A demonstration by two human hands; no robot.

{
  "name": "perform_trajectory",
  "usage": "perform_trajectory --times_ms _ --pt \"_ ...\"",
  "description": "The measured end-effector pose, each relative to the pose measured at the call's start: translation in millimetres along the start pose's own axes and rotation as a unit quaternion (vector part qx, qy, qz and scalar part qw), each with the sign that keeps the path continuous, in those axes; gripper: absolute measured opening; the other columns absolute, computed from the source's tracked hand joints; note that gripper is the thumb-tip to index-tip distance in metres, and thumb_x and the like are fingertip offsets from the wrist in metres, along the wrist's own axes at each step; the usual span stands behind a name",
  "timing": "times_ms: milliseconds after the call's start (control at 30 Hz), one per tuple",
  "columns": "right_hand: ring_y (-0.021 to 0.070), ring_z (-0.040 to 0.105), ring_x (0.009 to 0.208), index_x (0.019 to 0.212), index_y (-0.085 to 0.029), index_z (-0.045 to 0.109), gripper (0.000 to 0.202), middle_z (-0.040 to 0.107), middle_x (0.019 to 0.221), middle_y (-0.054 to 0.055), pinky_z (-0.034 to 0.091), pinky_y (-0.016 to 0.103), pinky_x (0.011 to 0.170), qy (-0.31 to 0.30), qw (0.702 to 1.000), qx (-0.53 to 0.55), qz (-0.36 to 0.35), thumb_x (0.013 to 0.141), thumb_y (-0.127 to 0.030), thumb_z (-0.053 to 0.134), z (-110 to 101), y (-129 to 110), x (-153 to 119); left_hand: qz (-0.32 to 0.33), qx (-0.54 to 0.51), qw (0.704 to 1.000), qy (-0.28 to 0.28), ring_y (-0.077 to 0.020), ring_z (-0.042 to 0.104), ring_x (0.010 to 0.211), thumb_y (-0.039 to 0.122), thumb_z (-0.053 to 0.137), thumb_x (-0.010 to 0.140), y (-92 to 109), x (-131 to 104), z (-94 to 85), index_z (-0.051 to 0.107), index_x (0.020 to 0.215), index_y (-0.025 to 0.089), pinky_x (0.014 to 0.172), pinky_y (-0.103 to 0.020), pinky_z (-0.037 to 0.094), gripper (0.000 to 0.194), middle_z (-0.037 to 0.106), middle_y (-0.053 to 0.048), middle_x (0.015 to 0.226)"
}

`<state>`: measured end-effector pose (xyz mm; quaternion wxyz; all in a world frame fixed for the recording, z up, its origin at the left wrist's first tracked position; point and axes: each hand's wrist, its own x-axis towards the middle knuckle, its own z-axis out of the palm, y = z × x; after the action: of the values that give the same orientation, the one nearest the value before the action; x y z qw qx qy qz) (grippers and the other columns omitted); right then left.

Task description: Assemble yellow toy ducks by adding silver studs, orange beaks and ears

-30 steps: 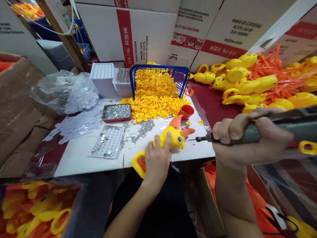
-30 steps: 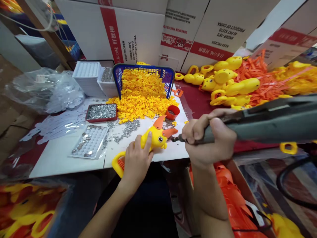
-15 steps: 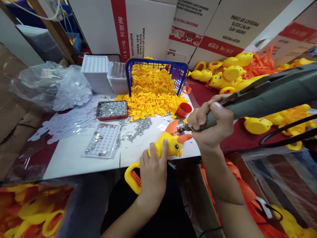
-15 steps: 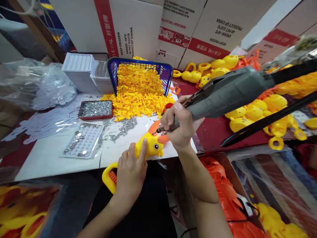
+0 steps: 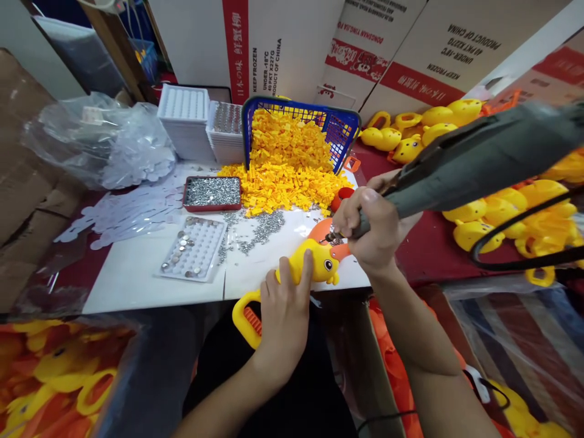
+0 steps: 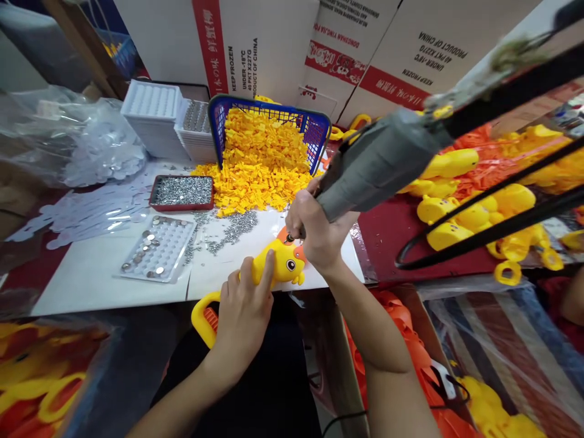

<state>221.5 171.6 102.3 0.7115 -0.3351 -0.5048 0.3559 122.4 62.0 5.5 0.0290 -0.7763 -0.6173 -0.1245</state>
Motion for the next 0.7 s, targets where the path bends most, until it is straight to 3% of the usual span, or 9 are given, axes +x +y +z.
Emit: perform_trajectory --times_ms 167,233,333,433,500,600,700 --pt "0.0083 0.030 0.025 0.077 -0.026 0.053 0.020 0.042 0.038 -0.013 0.030 0.021 0.029 -0.106 0.993 0.007 0.044 0.074 -0.035 0.071 -5.0 2.3 5.4 0.003 0.004 1.000 0.008 -0.0242 0.058 0.082 0.005 0.061 0.085 -0.1 0.2 0.4 0.042 0.153 0.025 0.069 -0.039 0.054 0.073 0.057 -0.016 0.124" --pt "0.0089 0.030 0.025 0.077 -0.027 0.053 0.021 0.042 0.038 -0.013 0.032 0.023 0.028 -0.116 0.991 0.014 0.057 0.072 -0.036 0.071 -9.5 0.7 6.9 0.008 0.006 1.000 0.017 -0.0242 0.059 0.081 0.008 0.064 0.086 -0.4 0.9 0.7 0.043 0.152 0.024 0.068 -0.038 0.054 0.071 0.059 -0.017 0.123" --pt "0.0091 0.029 0.025 0.075 -0.027 0.053 0.020 0.041 0.038 -0.013 0.031 0.023 0.027 -0.066 0.997 0.020 0.040 0.071 -0.037 0.070 -15.6 -8.3 8.2 0.020 -0.009 1.000 0.012 -0.0255 0.062 0.083 0.024 0.069 0.089 -2.6 -0.3 -0.9 0.043 0.152 0.025 0.069 -0.039 0.055 0.068 0.060 -0.018 0.124" --pt "0.0072 0.025 0.026 0.070 -0.025 0.054 0.016 0.038 0.037 -0.012 0.026 0.021 0.028 0.045 0.999 0.027 0.009 0.069 -0.034 0.067 -21.7 -24.2 9.2 0.025 -0.021 0.999 -0.017 -0.0313 0.065 0.096 0.037 0.070 0.089 -8.0 -3.9 -7.6 0.042 0.151 0.020 0.075 -0.042 0.056 0.070 0.053 -0.026 0.139" --pt "0.0066 0.024 0.027 0.065 -0.024 0.055 0.013 0.037 0.036 -0.011 0.023 0.021 0.028 0.103 0.994 0.028 0.007 0.064 -0.031 0.065 -26.6 -35.7 8.8 0.025 -0.016 0.999 -0.042 -0.0329 0.066 0.098 0.034 0.069 0.090 -14.3 -3.5 -14.1 0.042 0.151 0.016 0.077 -0.043 0.057 0.070 0.048 -0.031 0.145" --pt "0.0069 0.023 0.025 0.060 -0.023 0.056 0.009 0.037 0.034 -0.010 0.021 0.022 0.026 0.139 0.990 0.018 0.015 0.058 -0.030 0.062 -34.6 -49.7 3.5 0.027 0.001 0.998 -0.054 -0.0298 0.067 0.091 0.017 0.065 0.089 -26.6 9.3 -22.1 0.042 0.152 0.017 0.075 -0.043 0.057 0.067 0.056 -0.026 0.137" --pt "0.0082 0.022 0.021 0.059 -0.023 0.060 0.007 0.037 0.031 -0.009 0.021 0.023 0.024 0.123 0.992 0.016 0.021 0.056 -0.028 0.063 -40.9 -59.1 -7.4 -0.002 0.046 0.999 0.010 -0.0329 0.067 0.100 0.002 0.053 0.090 -34.2 33.8 -21.9 0.044 0.151 0.021 0.078 -0.045 0.057 0.065 0.060 -0.022 0.133"
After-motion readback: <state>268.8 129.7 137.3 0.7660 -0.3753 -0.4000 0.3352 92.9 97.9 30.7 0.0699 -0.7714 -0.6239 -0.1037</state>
